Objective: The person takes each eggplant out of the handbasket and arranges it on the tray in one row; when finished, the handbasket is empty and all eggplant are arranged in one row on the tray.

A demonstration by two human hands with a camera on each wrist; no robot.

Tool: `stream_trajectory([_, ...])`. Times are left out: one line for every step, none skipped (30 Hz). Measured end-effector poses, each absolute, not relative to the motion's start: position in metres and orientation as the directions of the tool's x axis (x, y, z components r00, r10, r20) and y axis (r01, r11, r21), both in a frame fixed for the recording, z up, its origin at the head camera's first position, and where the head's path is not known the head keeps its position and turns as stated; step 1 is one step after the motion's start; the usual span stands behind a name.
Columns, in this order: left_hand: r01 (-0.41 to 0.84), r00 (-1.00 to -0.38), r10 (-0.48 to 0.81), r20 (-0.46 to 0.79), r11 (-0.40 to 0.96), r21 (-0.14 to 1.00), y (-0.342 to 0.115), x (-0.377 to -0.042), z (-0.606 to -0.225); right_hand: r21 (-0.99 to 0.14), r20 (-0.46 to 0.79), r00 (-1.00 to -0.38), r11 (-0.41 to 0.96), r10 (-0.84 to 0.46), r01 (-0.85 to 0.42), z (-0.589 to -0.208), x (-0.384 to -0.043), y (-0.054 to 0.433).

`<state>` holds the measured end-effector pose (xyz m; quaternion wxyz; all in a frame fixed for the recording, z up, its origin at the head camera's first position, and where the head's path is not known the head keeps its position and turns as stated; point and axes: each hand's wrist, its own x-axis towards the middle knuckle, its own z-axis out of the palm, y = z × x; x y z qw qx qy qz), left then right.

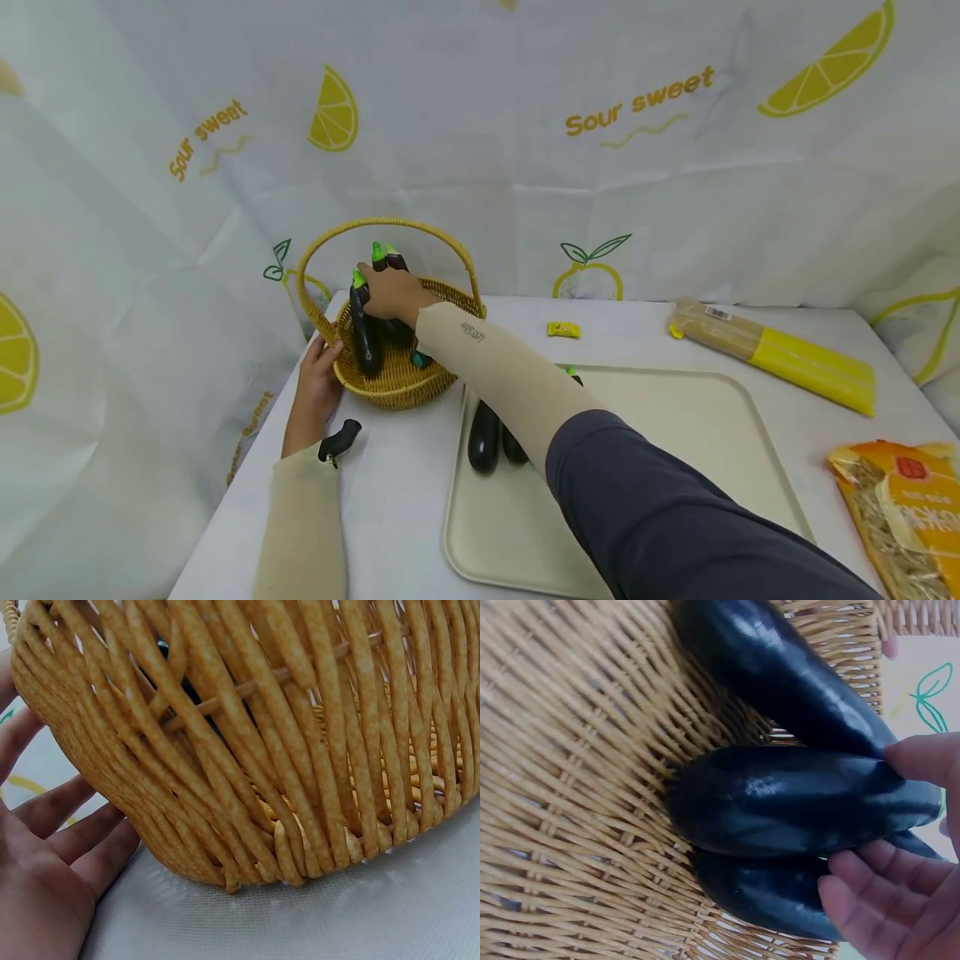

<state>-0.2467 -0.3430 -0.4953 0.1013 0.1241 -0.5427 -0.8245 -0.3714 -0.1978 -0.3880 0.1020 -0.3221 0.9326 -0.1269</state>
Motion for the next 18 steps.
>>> stream_trajectory([0.032,-0.948,-0.304,-0.096,-0.39,0.92,-0.343,-0.246,-0.495,-0.297,-0.102,-0.77,0.758,-0.629,-0.58,-0.388,-0.37,-0.197])
stream_trajectory([0.033,-0.948,-0.304,-0.095,-0.391,0.92,-0.343,-0.246,-0.495,-0.3,-0.098,-0.767,0.753,-0.635,-0.585,-0.389,-0.369,-0.197])
stream_trajectory([0.035,-0.948,-0.305,-0.092,-0.387,0.921,-0.344,-0.246,-0.495,-0.303,-0.092,-0.76,0.746,-0.643,-0.594,-0.388,-0.367,-0.196])
stream_trajectory([0.039,-0.947,-0.309,-0.089,-0.386,0.922,-0.343,-0.245,-0.495,-0.309,-0.086,-0.754,0.737,-0.651,-0.601,-0.388,-0.365,-0.194])
stream_trajectory([0.046,-0.947,-0.31,-0.084,-0.387,0.921,-0.343,-0.245,-0.495,-0.316,-0.078,-0.745,0.726,-0.662,-0.611,-0.387,-0.363,-0.192])
stream_trajectory([0.052,-0.947,-0.313,-0.079,-0.388,0.92,-0.342,-0.245,-0.495,-0.323,-0.072,-0.737,0.715,-0.672,-0.62,-0.386,-0.361,-0.189])
stream_trajectory([0.055,-0.947,-0.311,-0.076,-0.392,0.918,-0.342,-0.245,-0.494,-0.329,-0.064,-0.729,0.704,-0.682,-0.63,-0.384,-0.359,-0.185])
stream_trajectory([0.058,-0.947,-0.313,-0.073,-0.392,0.918,-0.341,-0.244,-0.494,-0.335,-0.057,-0.723,0.695,-0.689,-0.636,-0.383,-0.356,-0.181])
stream_trajectory([0.06,-0.948,-0.31,-0.072,-0.395,0.917,-0.341,-0.244,-0.494,-0.345,-0.052,-0.719,0.688,-0.693,-0.639,-0.381,-0.353,-0.176])
stream_trajectory([0.058,-0.949,-0.307,-0.074,-0.4,0.915,-0.341,-0.244,-0.494,-0.356,-0.044,-0.717,0.682,-0.696,-0.639,-0.379,-0.351,-0.171])
stream_trajectory([0.059,-0.951,-0.301,-0.072,-0.405,0.912,-0.34,-0.244,-0.494,-0.361,-0.03,-0.719,0.678,-0.695,-0.64,-0.378,-0.348,-0.166])
stream_trajectory([0.057,-0.952,-0.296,-0.072,-0.407,0.912,-0.34,-0.244,-0.494,-0.369,-0.017,-0.72,0.673,-0.694,-0.641,-0.377,-0.345,-0.16])
stream_trajectory([0.055,-0.955,-0.287,-0.071,-0.41,0.91,-0.34,-0.244,-0.494,-0.386,-0.004,-0.72,0.665,-0.694,-0.639,-0.376,-0.342,-0.154])
stream_trajectory([0.057,-0.957,-0.283,-0.067,-0.411,0.91,-0.34,-0.244,-0.495,-0.4,0.01,-0.723,0.66,-0.691,-0.636,-0.375,-0.34,-0.148])
stream_trajectory([0.06,-0.958,-0.278,-0.063,-0.414,0.908,-0.34,-0.244,-0.495,-0.419,0.025,-0.722,0.649,-0.691,-0.635,-0.374,-0.337,-0.142])
stream_trajectory([0.062,-0.958,-0.279,-0.062,-0.414,0.908,-0.339,-0.244,-0.495,-0.436,0.039,-0.72,0.636,-0.693,-0.637,-0.373,-0.334,-0.136])
stream_trajectory([0.066,-0.959,-0.279,-0.057,-0.414,0.908,-0.34,-0.243,-0.496,-0.452,0.052,-0.717,0.624,-0.696,-0.638,-0.373,-0.332,-0.13])
stream_trajectory([0.068,-0.958,-0.28,-0.057,-0.417,0.906,-0.34,-0.243,-0.496,-0.476,0.059,-0.714,0.609,-0.698,-0.634,-0.372,-0.329,-0.124])
